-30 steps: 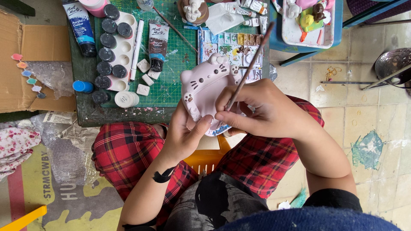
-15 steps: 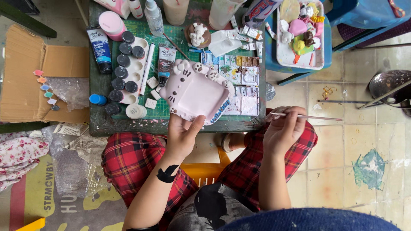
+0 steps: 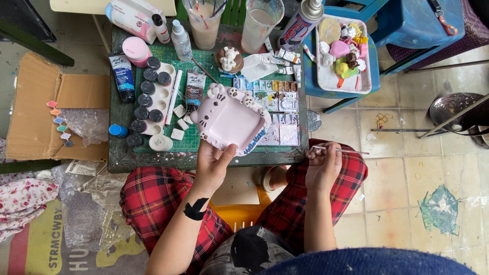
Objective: The person sits at a cluttered craft table holding a pink cat-shaped ceramic dish in one hand and paints its rim and edges with a paintbrush, reloading the brush from paint containers and rotating the dish to reach different sides.
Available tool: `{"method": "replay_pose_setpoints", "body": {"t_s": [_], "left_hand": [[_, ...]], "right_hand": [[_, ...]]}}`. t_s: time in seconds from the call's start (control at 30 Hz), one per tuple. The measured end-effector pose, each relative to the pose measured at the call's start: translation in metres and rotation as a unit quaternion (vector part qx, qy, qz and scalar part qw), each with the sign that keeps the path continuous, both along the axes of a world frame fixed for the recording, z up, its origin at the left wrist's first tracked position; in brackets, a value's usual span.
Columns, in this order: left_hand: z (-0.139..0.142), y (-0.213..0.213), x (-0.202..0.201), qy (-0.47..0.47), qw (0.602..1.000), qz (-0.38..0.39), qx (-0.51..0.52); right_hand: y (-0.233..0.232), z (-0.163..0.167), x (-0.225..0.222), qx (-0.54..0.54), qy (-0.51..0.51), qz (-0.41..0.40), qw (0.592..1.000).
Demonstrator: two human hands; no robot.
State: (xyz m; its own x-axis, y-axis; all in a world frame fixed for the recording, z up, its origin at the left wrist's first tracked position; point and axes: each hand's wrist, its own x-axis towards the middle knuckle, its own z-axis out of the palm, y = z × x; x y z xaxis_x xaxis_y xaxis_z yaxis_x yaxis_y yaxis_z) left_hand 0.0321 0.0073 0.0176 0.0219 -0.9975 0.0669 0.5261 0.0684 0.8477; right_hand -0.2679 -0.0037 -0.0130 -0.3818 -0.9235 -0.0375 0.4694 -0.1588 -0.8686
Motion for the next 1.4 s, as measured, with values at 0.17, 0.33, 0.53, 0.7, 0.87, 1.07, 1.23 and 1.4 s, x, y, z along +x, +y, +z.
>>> {"method": "replay_pose_setpoints", "body": {"t_s": [0.17, 0.33, 0.53, 0.7, 0.87, 1.07, 1.23, 1.4], "left_hand": [[0.004, -0.003, -0.001, -0.013, 1.000, 0.003, 0.007], [0.004, -0.006, -0.001, 0.001, 1.000, 0.004, -0.002], [0.000, -0.005, -0.002, 0.011, 1.000, -0.002, 0.009], [-0.001, 0.001, -0.003, 0.041, 0.999, 0.007, 0.022], [0.007, 0.012, 0.003, 0.064, 0.997, 0.021, 0.044], [0.008, 0.016, 0.006, 0.040, 0.999, 0.021, 0.021], [0.007, 0.014, -0.001, 0.011, 1.000, -0.006, 0.017], [0.007, 0.016, -0.015, 0.054, 0.998, -0.030, 0.013]], "right_hand": [[0.001, 0.005, 0.000, 0.033, -0.025, -0.011, 0.999], [0.001, 0.015, 0.005, 0.063, -0.024, -0.020, 0.997], [0.004, 0.052, 0.020, 0.012, -0.515, 0.177, 0.839], [0.017, 0.091, 0.036, -0.004, -0.756, 0.212, 0.620], [0.018, 0.104, 0.050, -0.022, -0.751, 0.231, 0.618], [0.019, 0.091, 0.053, -0.056, -0.577, 0.246, 0.777], [0.038, 0.072, 0.060, -0.055, -0.162, 0.141, 0.975], [0.062, 0.045, 0.095, -0.155, 0.150, 0.086, 0.973]]}}
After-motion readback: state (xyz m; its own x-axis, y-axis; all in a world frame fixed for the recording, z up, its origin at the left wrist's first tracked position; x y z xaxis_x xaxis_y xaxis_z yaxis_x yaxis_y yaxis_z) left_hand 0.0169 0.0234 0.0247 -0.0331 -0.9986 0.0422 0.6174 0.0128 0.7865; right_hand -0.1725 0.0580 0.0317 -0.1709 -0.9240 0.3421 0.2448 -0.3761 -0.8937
